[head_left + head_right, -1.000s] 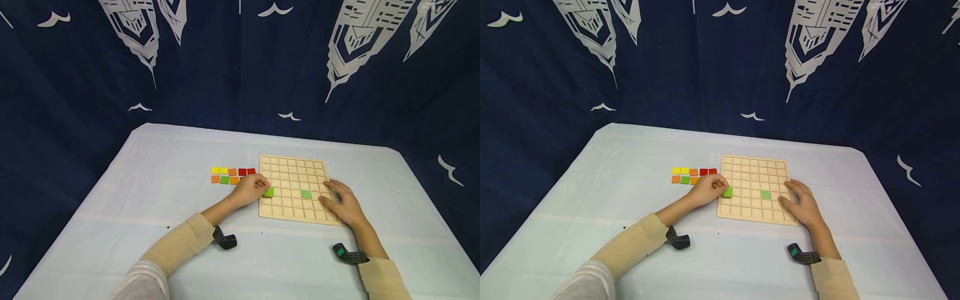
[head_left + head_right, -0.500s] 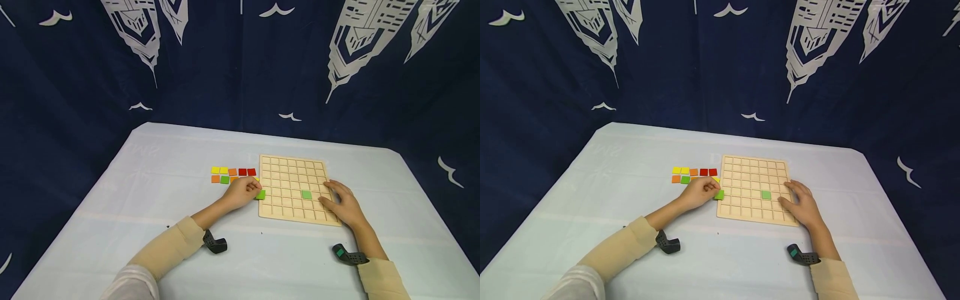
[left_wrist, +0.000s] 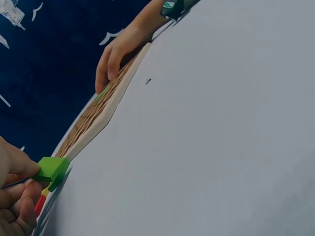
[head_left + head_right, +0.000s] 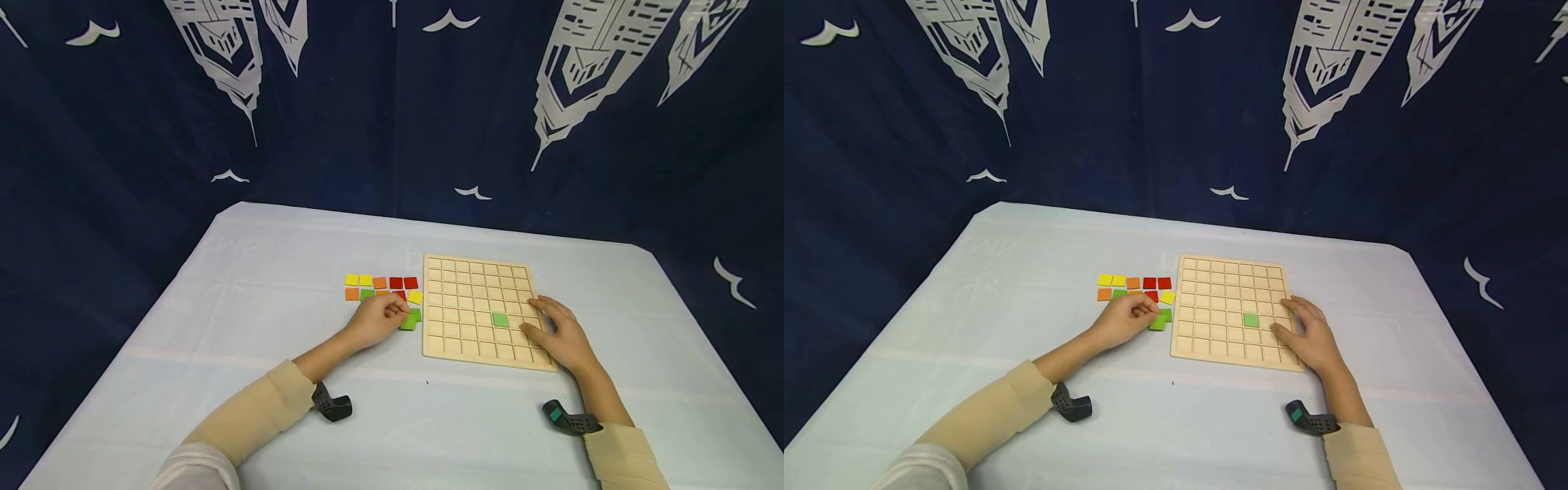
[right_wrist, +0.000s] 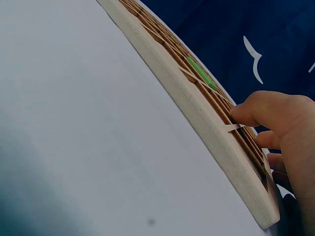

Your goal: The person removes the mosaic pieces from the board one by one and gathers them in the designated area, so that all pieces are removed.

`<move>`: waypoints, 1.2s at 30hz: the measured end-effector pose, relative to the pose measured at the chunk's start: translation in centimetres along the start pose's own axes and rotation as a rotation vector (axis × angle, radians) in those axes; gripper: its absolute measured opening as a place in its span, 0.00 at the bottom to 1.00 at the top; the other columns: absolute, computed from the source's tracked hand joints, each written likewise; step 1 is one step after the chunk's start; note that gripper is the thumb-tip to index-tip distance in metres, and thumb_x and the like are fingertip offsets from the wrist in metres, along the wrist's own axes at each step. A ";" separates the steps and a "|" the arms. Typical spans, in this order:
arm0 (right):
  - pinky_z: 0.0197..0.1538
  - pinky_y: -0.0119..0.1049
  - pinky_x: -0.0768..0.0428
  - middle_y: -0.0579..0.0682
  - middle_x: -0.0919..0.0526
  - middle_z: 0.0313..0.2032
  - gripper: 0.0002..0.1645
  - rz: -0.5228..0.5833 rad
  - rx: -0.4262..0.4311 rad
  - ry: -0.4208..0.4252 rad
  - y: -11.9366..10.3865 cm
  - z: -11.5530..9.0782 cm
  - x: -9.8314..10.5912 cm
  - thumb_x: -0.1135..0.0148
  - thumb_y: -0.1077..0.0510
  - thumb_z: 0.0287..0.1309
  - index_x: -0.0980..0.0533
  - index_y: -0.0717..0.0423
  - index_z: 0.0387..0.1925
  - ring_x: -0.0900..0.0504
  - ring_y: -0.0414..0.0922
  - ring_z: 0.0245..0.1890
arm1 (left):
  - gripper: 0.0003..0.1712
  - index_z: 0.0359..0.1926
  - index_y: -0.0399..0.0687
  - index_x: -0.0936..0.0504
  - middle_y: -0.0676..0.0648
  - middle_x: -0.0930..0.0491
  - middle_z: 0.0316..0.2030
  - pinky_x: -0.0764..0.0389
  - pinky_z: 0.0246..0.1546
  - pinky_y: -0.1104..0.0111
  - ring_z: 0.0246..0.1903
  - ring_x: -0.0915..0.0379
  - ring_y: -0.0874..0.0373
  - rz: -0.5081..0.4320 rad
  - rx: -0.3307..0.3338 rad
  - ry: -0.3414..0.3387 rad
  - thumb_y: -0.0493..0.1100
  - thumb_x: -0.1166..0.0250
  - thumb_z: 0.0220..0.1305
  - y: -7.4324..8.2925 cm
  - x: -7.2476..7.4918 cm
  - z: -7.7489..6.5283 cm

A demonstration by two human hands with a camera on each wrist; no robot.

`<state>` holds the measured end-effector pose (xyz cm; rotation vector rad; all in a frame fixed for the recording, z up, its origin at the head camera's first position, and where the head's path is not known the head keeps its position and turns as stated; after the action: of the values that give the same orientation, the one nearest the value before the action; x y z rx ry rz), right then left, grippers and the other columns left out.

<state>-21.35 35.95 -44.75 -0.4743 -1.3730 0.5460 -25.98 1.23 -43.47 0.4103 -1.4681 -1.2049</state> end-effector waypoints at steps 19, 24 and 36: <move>0.61 0.72 0.48 0.68 0.42 0.69 0.39 -0.006 0.000 0.005 0.0 -0.1 0.0 0.37 0.46 0.61 0.34 0.66 0.65 0.49 0.70 0.68 | 0.02 0.36 0.41 0.17 0.50 0.19 0.30 0.23 0.35 0.70 0.31 0.26 0.60 0.063 0.006 0.040 0.34 0.36 0.62 -0.8 1.4 -0.1; 0.62 0.71 0.48 0.68 0.41 0.69 0.39 -0.012 0.001 0.008 0.1 0.0 0.0 0.37 0.46 0.61 0.34 0.66 0.66 0.49 0.70 0.68 | 0.02 0.37 0.40 0.18 0.50 0.19 0.30 0.23 0.35 0.70 0.31 0.26 0.60 0.074 -0.002 0.044 0.34 0.35 0.63 -1.0 1.4 0.2; 0.61 0.72 0.48 0.67 0.41 0.69 0.40 -0.007 0.000 0.005 0.1 0.0 0.0 0.37 0.45 0.61 0.34 0.65 0.66 0.49 0.69 0.69 | 0.04 0.38 0.44 0.18 0.52 0.23 0.28 0.26 0.33 0.70 0.31 0.29 0.60 0.189 -0.029 0.065 0.34 0.33 0.62 -0.9 1.0 0.7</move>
<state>-21.39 36.02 -44.81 -0.4703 -1.3695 0.5385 -27.19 0.38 -43.62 0.2817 -1.3989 -1.0510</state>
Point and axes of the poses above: each hand's wrist, its own z-axis towards the middle knuckle, its own x-axis out of the back of the hand, y = z × x, the point moved 5 cm from there along z, towards the middle knuckle
